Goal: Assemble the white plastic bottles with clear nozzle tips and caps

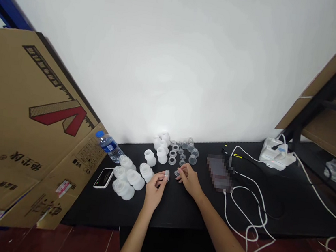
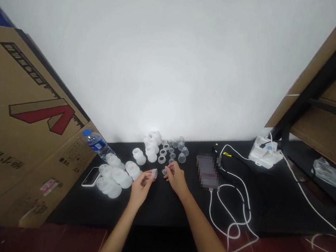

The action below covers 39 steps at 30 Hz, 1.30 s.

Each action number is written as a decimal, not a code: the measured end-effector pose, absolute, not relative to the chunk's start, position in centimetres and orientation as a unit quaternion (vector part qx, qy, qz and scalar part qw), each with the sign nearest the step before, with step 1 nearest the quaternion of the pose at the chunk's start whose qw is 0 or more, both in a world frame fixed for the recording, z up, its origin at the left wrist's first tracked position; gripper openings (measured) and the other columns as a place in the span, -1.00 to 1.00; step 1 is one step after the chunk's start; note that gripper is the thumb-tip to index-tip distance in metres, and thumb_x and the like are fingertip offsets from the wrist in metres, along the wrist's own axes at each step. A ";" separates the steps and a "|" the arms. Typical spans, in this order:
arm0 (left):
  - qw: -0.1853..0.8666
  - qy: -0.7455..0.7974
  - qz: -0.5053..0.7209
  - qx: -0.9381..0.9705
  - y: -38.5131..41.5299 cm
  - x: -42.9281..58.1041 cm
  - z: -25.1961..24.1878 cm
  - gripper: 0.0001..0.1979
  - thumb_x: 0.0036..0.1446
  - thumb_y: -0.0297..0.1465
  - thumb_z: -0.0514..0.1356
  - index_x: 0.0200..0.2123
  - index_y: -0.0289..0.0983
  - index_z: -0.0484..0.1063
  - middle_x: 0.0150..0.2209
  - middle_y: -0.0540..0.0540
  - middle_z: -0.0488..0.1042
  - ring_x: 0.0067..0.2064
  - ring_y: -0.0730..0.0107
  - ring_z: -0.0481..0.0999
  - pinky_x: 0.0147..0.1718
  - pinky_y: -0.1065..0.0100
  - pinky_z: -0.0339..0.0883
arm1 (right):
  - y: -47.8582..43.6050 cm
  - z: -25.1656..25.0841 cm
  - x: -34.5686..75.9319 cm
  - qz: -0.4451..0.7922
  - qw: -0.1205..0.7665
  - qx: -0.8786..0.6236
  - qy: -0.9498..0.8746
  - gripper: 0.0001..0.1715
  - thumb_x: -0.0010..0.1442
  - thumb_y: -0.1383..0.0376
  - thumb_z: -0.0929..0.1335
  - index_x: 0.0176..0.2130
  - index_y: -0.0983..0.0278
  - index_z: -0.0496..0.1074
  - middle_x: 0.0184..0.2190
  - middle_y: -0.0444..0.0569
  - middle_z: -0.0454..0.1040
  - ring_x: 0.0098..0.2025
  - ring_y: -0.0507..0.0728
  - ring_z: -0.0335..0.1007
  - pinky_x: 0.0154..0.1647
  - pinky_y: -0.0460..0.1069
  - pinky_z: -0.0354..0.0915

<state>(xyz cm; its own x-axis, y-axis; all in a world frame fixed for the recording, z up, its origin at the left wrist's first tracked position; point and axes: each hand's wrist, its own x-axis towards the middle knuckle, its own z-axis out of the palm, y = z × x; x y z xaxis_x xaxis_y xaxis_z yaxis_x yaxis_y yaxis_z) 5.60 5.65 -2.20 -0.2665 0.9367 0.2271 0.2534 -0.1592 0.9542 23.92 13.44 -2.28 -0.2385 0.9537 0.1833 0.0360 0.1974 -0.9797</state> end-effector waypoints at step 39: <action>0.428 0.502 0.588 0.468 5.6 5.2 -2.2 -0.57 0.12 -0.04 0.48 -0.18 -0.25 0.54 0.04 -0.28 0.67 -0.02 0.07 0.75 0.05 0.05 0.64 | 13.3 -2.3 24.3 0.555 0.422 -0.319 -0.643 -0.59 0.15 0.14 0.57 -0.08 0.26 0.52 -0.34 -0.14 0.57 -0.42 0.03 0.37 -0.34 -0.05 0.27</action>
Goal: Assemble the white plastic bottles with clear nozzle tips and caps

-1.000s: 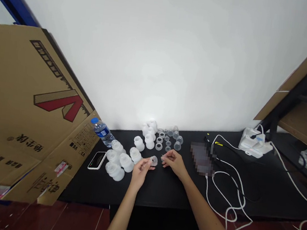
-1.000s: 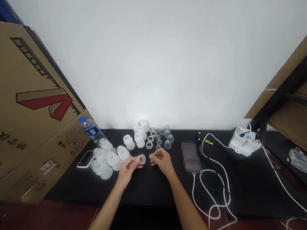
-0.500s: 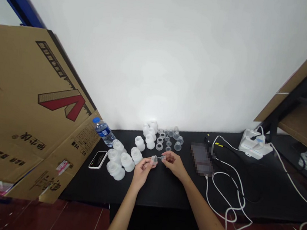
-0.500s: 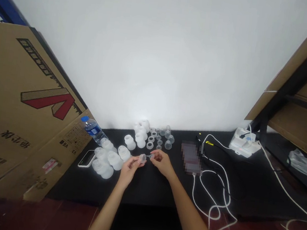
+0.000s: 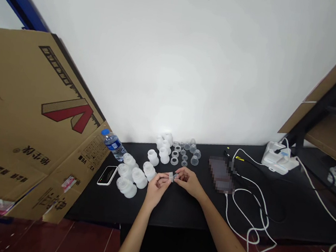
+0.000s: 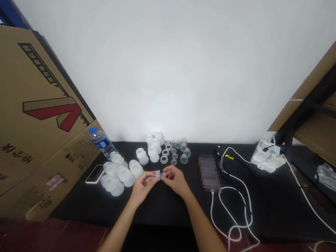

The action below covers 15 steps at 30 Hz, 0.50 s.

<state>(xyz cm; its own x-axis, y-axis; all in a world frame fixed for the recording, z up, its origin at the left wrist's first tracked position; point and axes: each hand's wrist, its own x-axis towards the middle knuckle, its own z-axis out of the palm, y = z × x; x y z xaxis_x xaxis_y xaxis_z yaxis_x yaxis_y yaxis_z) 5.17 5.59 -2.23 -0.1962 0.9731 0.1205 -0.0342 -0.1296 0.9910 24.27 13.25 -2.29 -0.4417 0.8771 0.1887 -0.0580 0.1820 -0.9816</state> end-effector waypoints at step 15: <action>0.453 0.495 0.565 0.480 5.5 5.2 -2.9 -0.59 0.12 -0.21 0.52 -0.07 -0.25 0.51 -0.09 -0.20 0.69 0.03 0.10 0.73 0.10 0.09 0.62 | 13.4 -2.9 24.7 0.620 0.380 -0.258 -0.636 -0.53 0.24 0.06 0.56 0.03 0.22 0.50 -0.18 0.03 0.74 -0.24 0.17 0.63 -0.15 0.06 0.43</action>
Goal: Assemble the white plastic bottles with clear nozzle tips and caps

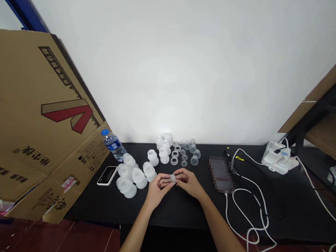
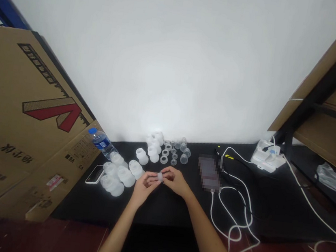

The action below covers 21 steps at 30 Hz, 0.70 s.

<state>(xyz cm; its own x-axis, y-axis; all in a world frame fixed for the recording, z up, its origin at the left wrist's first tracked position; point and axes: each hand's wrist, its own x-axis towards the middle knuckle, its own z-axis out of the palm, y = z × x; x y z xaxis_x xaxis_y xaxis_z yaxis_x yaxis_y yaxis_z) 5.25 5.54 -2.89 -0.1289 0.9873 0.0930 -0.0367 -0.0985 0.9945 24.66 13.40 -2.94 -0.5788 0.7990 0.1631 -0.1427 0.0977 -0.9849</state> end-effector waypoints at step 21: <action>0.466 0.494 0.539 0.498 4.9 5.8 -1.9 -0.60 0.08 -0.22 0.54 -0.13 -0.24 0.52 -0.11 -0.19 0.73 -0.04 0.10 0.76 0.08 0.09 0.63 | 13.0 -0.8 25.5 0.614 0.322 -0.219 -0.686 -0.44 0.19 0.04 0.61 0.05 0.23 0.52 -0.33 -0.15 0.58 -0.44 0.01 0.28 -0.35 -0.06 0.18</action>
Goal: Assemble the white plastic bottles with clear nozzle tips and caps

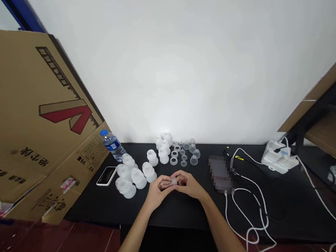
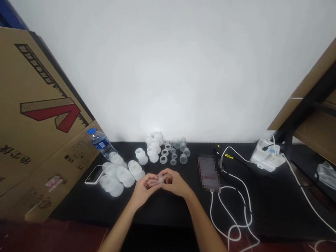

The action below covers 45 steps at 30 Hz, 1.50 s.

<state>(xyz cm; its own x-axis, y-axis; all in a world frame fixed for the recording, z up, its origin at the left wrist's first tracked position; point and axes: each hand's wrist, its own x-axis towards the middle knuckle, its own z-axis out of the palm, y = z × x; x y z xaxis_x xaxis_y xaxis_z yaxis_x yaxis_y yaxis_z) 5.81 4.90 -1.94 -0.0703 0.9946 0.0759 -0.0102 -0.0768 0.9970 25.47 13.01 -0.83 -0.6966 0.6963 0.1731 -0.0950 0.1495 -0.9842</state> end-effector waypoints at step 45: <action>0.431 0.516 0.553 0.493 5.2 5.7 -2.4 -0.52 0.02 -0.15 0.55 -0.05 -0.25 0.63 -0.08 -0.24 0.74 0.01 -0.02 0.75 0.12 -0.07 0.61 | 12.3 -1.1 25.0 0.658 0.317 -0.200 -0.653 -0.28 0.19 0.02 0.61 0.21 0.20 0.43 -0.23 -0.10 0.67 -0.40 0.04 0.44 -0.30 -0.04 0.30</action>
<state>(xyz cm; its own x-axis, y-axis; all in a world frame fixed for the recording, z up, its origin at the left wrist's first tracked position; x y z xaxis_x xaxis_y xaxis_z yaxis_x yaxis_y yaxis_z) 5.71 5.18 -2.39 -0.1426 0.9846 0.1007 0.0325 -0.0971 0.9947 25.02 12.35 -1.05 -0.7185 0.6791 0.1503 -0.1560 0.0532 -0.9863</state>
